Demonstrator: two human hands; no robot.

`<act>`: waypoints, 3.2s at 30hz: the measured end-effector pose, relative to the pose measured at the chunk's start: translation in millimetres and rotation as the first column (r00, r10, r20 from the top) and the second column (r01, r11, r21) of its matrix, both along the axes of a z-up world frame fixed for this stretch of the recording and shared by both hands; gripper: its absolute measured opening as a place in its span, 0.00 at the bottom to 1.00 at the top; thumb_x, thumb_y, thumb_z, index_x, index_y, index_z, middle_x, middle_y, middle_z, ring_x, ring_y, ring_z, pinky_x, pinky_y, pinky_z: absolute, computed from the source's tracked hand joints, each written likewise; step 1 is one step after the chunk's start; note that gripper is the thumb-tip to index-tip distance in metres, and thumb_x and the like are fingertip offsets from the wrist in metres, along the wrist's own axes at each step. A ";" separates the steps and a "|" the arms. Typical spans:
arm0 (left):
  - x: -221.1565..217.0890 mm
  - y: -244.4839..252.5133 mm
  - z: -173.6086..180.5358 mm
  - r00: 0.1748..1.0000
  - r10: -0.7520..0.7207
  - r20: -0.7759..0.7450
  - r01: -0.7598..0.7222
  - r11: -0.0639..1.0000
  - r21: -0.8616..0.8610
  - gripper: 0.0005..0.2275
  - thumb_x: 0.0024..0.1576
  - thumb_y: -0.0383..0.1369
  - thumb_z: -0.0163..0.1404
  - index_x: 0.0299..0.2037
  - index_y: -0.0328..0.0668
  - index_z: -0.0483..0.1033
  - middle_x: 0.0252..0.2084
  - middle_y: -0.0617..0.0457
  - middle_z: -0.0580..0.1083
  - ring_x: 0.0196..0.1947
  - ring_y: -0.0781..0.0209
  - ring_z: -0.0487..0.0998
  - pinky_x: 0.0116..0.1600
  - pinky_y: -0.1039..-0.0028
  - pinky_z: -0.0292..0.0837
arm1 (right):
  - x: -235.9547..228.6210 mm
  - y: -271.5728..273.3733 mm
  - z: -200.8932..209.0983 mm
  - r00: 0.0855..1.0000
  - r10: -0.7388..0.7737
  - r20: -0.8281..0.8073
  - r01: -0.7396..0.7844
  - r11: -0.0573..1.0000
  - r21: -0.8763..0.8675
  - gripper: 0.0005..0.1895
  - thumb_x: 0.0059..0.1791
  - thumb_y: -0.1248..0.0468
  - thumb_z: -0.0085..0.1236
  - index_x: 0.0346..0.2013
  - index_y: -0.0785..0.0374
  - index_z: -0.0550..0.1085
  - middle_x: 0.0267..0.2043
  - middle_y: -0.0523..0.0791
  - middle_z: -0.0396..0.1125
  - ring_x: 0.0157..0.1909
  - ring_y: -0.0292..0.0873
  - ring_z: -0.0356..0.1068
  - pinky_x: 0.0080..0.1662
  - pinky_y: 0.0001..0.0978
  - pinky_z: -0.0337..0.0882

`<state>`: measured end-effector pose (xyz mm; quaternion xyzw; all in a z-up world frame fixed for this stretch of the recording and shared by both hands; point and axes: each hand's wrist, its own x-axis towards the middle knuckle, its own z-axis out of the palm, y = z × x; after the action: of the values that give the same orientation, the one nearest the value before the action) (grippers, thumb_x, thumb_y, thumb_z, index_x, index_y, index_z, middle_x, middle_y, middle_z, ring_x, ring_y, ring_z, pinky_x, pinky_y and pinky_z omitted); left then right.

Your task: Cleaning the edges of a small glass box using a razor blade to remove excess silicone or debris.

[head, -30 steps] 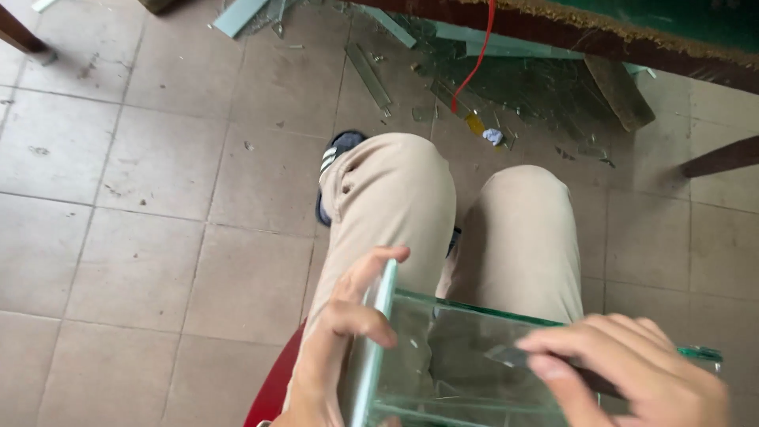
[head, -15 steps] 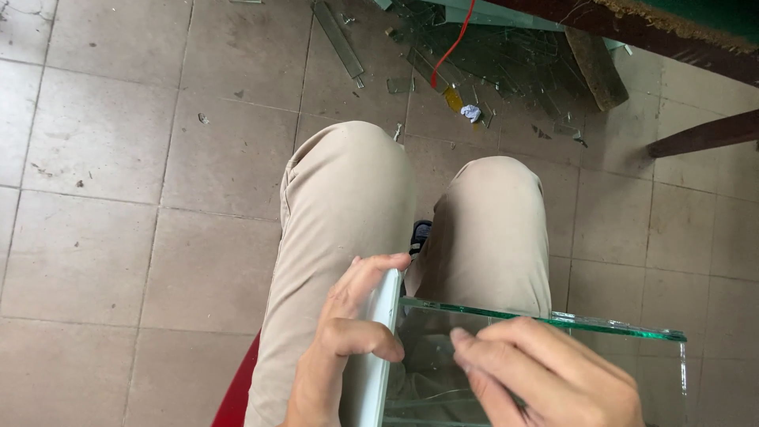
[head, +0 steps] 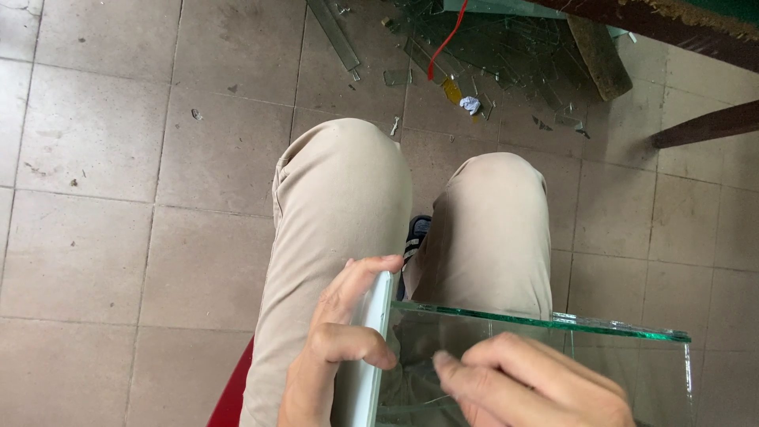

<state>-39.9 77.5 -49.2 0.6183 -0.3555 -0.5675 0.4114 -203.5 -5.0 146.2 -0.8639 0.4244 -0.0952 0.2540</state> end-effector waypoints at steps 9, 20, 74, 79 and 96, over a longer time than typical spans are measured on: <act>1.4 3.4 -8.1 0.998 -0.029 0.050 0.032 0.998 -0.051 0.54 0.14 0.32 0.59 0.66 0.57 0.75 0.69 0.62 0.78 0.74 0.63 0.74 0.82 0.43 0.40 | -4.4 -5.2 -4.9 0.996 0.079 0.035 -0.069 0.972 -0.223 0.10 0.49 0.71 0.68 0.30 0.50 0.84 0.26 0.33 0.69 0.21 0.33 0.57 0.26 0.19 0.61; 5.7 10.9 -21.0 0.995 -0.025 0.092 0.037 0.991 -0.128 0.56 0.12 0.30 0.58 0.68 0.54 0.74 0.70 0.56 0.77 0.72 0.56 0.77 0.81 0.43 0.47 | 4.5 2.8 1.0 0.999 -0.043 0.015 0.044 0.998 -0.052 0.10 0.49 0.63 0.69 0.23 0.48 0.83 0.18 0.31 0.64 0.19 0.28 0.57 0.26 0.19 0.61; 13.3 7.7 107.8 0.983 0.141 -0.114 -0.181 0.799 -0.573 0.25 0.67 0.60 0.55 0.50 0.49 0.61 0.75 0.20 0.63 0.83 0.31 0.60 0.83 0.43 0.52 | 0.3 -46.5 -6.3 0.920 0.384 0.074 -0.384 0.923 -0.016 0.05 0.53 0.64 0.65 0.43 0.52 0.80 0.38 0.34 0.76 0.31 0.36 0.74 0.30 0.33 0.73; 18.3 17.0 64.6 0.976 0.191 -0.108 -0.219 0.823 -0.524 0.09 0.66 0.22 0.49 0.36 0.50 0.65 0.72 0.26 0.68 0.79 0.33 0.67 0.82 0.40 0.59 | 6.9 -38.5 -10.6 0.905 0.411 0.112 -0.404 0.911 -0.080 0.09 0.50 0.71 0.66 0.44 0.56 0.80 0.38 0.39 0.73 0.33 0.41 0.74 0.34 0.36 0.74; 16.4 16.1 70.8 0.972 0.213 -0.101 -0.234 0.832 -0.503 0.10 0.64 0.20 0.49 0.43 0.51 0.64 0.74 0.25 0.67 0.78 0.40 0.68 0.76 0.54 0.61 | 15.2 -45.8 -11.7 0.813 0.528 0.245 -0.565 0.817 0.114 0.10 0.57 0.78 0.51 0.39 0.62 0.75 0.36 0.44 0.63 0.34 0.45 0.65 0.36 0.38 0.69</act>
<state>-23.6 93.6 21.6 0.5124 -0.4103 -0.4132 0.6312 -188.3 -50.8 134.6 -0.9085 0.1358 -0.0661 0.3897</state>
